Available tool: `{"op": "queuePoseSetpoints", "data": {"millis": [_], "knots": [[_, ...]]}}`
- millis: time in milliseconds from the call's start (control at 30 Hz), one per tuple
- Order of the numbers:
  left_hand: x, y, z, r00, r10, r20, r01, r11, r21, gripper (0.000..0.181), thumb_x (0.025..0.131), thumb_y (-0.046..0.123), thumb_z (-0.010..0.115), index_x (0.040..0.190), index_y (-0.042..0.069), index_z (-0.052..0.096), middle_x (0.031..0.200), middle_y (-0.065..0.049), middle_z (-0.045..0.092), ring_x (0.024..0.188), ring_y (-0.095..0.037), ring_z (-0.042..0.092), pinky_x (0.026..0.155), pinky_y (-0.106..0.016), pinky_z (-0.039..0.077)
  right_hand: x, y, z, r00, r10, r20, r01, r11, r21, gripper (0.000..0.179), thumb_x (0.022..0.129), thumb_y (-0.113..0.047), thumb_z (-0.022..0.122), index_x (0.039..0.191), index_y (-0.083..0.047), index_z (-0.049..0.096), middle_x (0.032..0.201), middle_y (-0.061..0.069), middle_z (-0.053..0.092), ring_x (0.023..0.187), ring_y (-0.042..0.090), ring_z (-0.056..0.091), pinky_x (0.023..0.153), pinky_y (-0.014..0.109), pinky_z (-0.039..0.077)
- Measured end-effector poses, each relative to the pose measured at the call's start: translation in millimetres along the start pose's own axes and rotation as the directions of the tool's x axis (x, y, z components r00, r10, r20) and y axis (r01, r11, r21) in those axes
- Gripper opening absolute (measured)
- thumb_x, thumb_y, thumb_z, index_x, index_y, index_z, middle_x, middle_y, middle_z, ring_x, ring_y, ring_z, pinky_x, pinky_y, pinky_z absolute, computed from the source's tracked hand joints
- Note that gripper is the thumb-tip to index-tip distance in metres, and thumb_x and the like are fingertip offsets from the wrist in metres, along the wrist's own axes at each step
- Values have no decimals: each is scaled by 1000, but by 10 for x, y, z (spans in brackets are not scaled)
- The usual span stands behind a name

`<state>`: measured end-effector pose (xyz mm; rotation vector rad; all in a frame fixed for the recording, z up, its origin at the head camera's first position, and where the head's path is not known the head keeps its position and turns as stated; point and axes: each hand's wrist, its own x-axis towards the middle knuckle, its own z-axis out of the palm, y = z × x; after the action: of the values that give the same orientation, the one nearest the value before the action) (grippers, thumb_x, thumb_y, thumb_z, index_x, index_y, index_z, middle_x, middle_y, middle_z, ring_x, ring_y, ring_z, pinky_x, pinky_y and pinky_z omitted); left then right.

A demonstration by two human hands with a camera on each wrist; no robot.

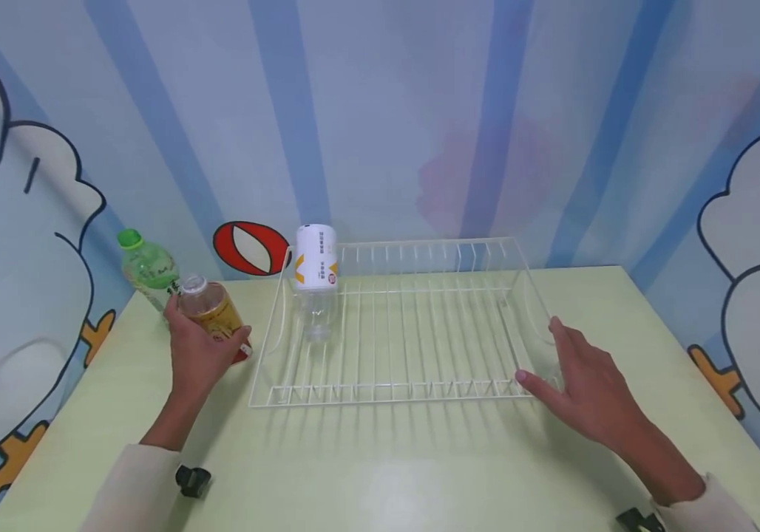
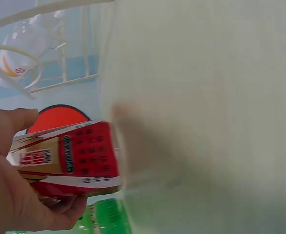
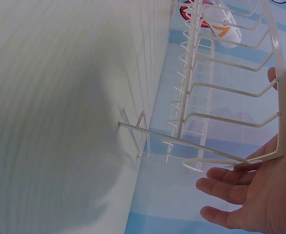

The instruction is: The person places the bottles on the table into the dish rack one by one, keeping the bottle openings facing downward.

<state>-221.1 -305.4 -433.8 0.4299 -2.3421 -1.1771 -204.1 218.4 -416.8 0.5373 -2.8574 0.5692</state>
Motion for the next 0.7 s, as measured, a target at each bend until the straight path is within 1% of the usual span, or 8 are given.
{"op": "queuePoseSetpoints", "data": {"millis": [67, 133, 200, 233, 367, 467, 600, 700], "knots": [[-9, -54, 22, 998, -56, 25, 56, 998, -23, 106, 81, 16, 82, 153, 11, 4, 146, -24, 38, 131, -39, 43, 108, -55, 37, 0, -1, 14, 1000, -4, -8, 4, 1000, -2, 95, 94, -52, 61, 153, 10, 21, 143, 32, 43, 119, 52, 50, 91, 68, 40], [-11, -91, 36, 993, -109, 50, 111, 993, -34, 104, 81, 15, 80, 152, 11, 4, 146, -25, 38, 131, -40, 43, 107, -55, 39, 4, 2, 20, 1000, -8, -20, 8, 1000, -7, 95, 94, -52, 62, 152, 10, 21, 142, 32, 43, 119, 52, 50, 91, 67, 41], [-11, -112, 43, 987, -144, 75, 148, 988, -40, 102, 82, 14, 79, 151, 9, 5, 146, -27, 38, 131, -42, 43, 105, -55, 40, 8, 3, 20, 1000, -8, -23, 7, 1000, -9, 96, 94, -52, 62, 153, 10, 20, 142, 32, 43, 119, 52, 50, 91, 67, 41], [-10, -117, 44, 985, -151, 82, 154, 987, -37, 101, 81, 13, 79, 151, 8, 6, 147, -28, 38, 132, -43, 43, 104, -55, 41, 11, 2, 18, 1000, -7, -24, 7, 1000, -11, 96, 93, -52, 62, 152, 11, 20, 142, 33, 43, 120, 52, 49, 91, 67, 41], [-9, -129, 40, 986, -136, 101, 138, 990, -15, 100, 79, 7, 80, 149, 3, 8, 146, -31, 38, 133, -45, 42, 105, -57, 39, 9, -3, 3, 1000, 4, -16, -4, 1000, -4, 96, 94, -53, 61, 153, 10, 19, 142, 32, 42, 121, 53, 48, 92, 68, 40], [-16, -122, 35, 985, -134, 107, 133, 991, 15, 100, 78, 5, 80, 148, 1, 8, 145, -33, 37, 134, -46, 40, 108, -57, 36, 0, -12, -3, 1000, 14, -10, -14, 1000, 5, 96, 94, -53, 61, 153, 10, 19, 143, 32, 42, 122, 52, 48, 92, 69, 39], [-29, -115, 27, 986, -137, 100, 135, 991, 24, 99, 78, 6, 81, 147, 0, 10, 144, -33, 38, 133, -46, 41, 107, -57, 37, -5, -26, 11, 1000, 15, -16, -15, 1000, 11, 96, 94, -53, 61, 153, 10, 20, 143, 31, 43, 121, 52, 48, 92, 68, 40], [-52, -121, 27, 988, -124, 94, 123, 992, 15, 97, 78, 5, 81, 145, 0, 11, 143, -34, 39, 133, -47, 42, 107, -57, 37, 0, -32, 23, 1000, 16, -20, -15, 1000, 12, 96, 93, -53, 62, 152, 11, 20, 143, 31, 43, 121, 52, 48, 92, 67, 40]]}}
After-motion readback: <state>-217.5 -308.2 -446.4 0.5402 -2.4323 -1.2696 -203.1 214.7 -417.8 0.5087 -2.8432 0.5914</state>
